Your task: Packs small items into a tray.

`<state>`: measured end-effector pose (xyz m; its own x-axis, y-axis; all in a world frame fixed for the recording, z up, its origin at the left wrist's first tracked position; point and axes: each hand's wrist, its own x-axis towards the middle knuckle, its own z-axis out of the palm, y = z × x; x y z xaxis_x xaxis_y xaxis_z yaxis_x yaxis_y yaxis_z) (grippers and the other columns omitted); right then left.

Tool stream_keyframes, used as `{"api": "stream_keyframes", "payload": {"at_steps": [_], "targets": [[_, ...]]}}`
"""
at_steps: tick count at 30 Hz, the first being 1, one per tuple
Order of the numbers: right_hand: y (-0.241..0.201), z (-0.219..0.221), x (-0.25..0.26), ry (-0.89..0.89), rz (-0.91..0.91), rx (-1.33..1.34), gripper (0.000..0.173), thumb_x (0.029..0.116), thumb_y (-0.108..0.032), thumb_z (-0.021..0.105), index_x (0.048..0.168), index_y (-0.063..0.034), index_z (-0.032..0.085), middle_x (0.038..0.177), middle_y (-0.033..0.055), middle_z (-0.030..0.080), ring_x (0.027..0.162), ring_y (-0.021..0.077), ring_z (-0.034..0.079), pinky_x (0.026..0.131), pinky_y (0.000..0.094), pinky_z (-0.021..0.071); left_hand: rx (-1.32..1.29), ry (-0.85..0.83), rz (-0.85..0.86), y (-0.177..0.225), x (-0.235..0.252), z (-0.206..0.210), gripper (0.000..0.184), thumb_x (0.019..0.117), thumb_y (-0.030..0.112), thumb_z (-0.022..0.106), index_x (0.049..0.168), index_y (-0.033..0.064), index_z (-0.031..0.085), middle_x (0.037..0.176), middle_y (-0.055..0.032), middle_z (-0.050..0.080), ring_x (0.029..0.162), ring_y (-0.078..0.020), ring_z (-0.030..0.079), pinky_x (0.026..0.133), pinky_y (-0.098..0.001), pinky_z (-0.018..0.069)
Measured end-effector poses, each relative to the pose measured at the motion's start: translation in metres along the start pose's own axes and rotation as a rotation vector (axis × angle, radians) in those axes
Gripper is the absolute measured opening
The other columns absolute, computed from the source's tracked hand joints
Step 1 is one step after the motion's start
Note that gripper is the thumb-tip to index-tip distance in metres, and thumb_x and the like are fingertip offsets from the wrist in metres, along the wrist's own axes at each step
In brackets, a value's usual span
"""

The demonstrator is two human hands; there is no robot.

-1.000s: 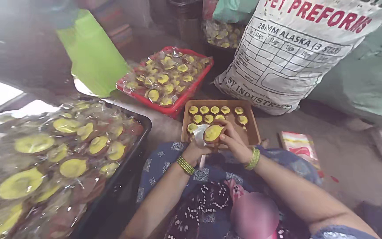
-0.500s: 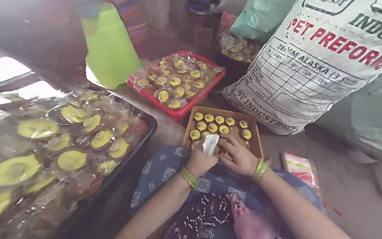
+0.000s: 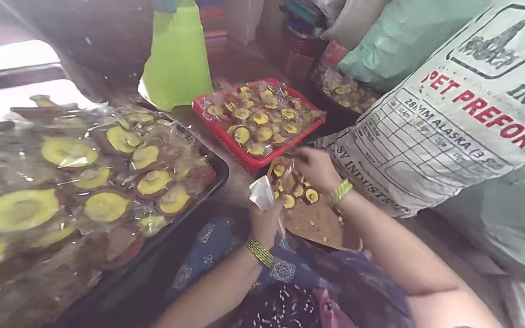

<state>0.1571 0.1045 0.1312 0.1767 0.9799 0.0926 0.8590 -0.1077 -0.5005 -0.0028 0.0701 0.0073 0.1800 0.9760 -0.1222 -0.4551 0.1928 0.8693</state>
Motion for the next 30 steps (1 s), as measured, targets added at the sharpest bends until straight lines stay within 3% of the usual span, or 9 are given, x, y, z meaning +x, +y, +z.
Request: {"api": "stream_keyframes", "payload": {"at_steps": [5, 10, 13, 16, 18, 21, 23, 25, 30], "targets": [[-0.028, -0.022, 0.127, 0.373, 0.065, 0.088, 0.027, 0.0991, -0.015, 0.057, 0.122, -0.0069, 0.069, 0.111, 0.0136, 0.073, 0.1, 0.0263, 0.073, 0.091, 0.0504, 0.0595, 0.1, -0.021, -0.24, -0.002, 0.01, -0.003, 0.043, 0.0872, 0.014, 0.078, 0.125, 0.0002, 0.062, 0.101, -0.012, 0.07, 0.075, -0.0191, 0.068, 0.066, -0.0335, 0.0596], [-0.037, -0.009, 0.158, 0.358, 0.182, 0.224, 0.033, 0.1022, -0.016, 0.052, 0.131, -0.0062, 0.064, 0.119, 0.016, 0.071, 0.103, 0.0275, 0.073, 0.093, 0.0499, 0.0592, 0.114, -0.104, -0.31, -0.004, 0.015, -0.005, 0.046, 0.0851, 0.013, 0.081, 0.126, 0.0006, 0.062, 0.099, -0.0128, 0.071, 0.078, -0.0213, 0.07, 0.068, -0.0352, 0.0619], [-0.033, 0.009, 0.116, 0.186, 0.152, 0.151, 0.03, 0.1012, -0.024, 0.059, 0.126, -0.0076, 0.067, 0.115, 0.0155, 0.071, 0.103, 0.0296, 0.071, 0.093, 0.0551, 0.057, 0.019, -0.101, -0.4, -0.001, 0.017, -0.005, 0.042, 0.0862, 0.011, 0.08, 0.122, 0.0004, 0.062, 0.095, -0.0153, 0.069, 0.074, -0.0234, 0.069, 0.066, -0.0369, 0.0614], [-0.023, 0.03, 0.045, 0.015, 0.029, 0.125, 0.023, 0.1018, -0.025, 0.063, 0.117, -0.0088, 0.07, 0.102, 0.0087, 0.073, 0.087, 0.0191, 0.071, 0.081, 0.0436, 0.0606, -0.052, -0.088, -0.471, -0.001, 0.019, -0.004, 0.038, 0.0911, 0.014, 0.076, 0.124, 0.0006, 0.062, 0.098, -0.017, 0.07, 0.078, -0.0252, 0.07, 0.07, -0.0388, 0.0621], [-0.008, 0.038, -0.006, -0.071, -0.149, 0.127, 0.023, 0.1008, -0.024, 0.063, 0.115, -0.008, 0.073, 0.105, 0.0044, 0.075, 0.093, 0.0106, 0.072, 0.088, 0.0334, 0.0606, -0.09, -0.08, -0.506, -0.001, 0.019, -0.002, 0.033, 0.0974, 0.015, 0.069, 0.126, -0.0004, 0.06, 0.099, -0.0164, 0.071, 0.082, -0.0245, 0.072, 0.074, -0.0387, 0.0627], [0.012, 0.045, -0.082, -0.148, -0.454, 0.01, 0.021, 0.0993, -0.024, 0.065, 0.111, -0.0095, 0.075, 0.105, 0.0053, 0.075, 0.099, 0.0146, 0.071, 0.09, 0.0349, 0.0601, -0.133, -0.102, -0.557, 0.002, 0.015, -0.001, 0.028, 0.1035, 0.022, 0.06, 0.121, 0.0002, 0.061, 0.094, -0.0144, 0.071, 0.081, -0.0228, 0.071, 0.072, -0.0402, 0.0614], [0.025, 0.053, -0.12, -0.164, -0.624, -0.175, 0.026, 0.1, -0.031, 0.065, 0.112, -0.0102, 0.074, 0.115, 0.0077, 0.072, 0.113, 0.0223, 0.067, 0.101, 0.0404, 0.055, -0.086, -0.085, -0.604, 0.004, 0.012, 0.002, 0.032, 0.1037, 0.028, 0.06, 0.122, 0.0011, 0.061, 0.096, -0.0129, 0.071, 0.082, -0.0219, 0.071, 0.07, -0.039, 0.0609], [0.036, 0.062, -0.146, -0.107, -0.699, -0.378, 0.024, 0.1035, -0.026, 0.058, 0.115, -0.0112, 0.072, 0.119, 0.0086, 0.07, 0.116, 0.0268, 0.065, 0.099, 0.0437, 0.0555, -0.114, -0.077, -0.604, 0.0, 0.008, 0.006, 0.034, 0.1045, 0.024, 0.06, 0.128, -0.0012, 0.057, 0.099, -0.014, 0.071, 0.085, -0.0224, 0.072, 0.076, -0.038, 0.0625], [0.053, 0.073, -0.176, 0.061, -0.562, -0.303, 0.019, 0.0995, -0.009, 0.058, 0.108, -0.0107, 0.074, 0.111, 0.0072, 0.072, 0.11, 0.0255, 0.068, 0.092, 0.0408, 0.059, -0.09, -0.093, -0.609, -0.008, -0.007, 0.017, 0.03, 0.1047, 0.02, 0.059, 0.124, -0.0022, 0.056, 0.092, -0.0136, 0.069, 0.081, -0.0226, 0.072, 0.075, -0.0392, 0.0634]]}}
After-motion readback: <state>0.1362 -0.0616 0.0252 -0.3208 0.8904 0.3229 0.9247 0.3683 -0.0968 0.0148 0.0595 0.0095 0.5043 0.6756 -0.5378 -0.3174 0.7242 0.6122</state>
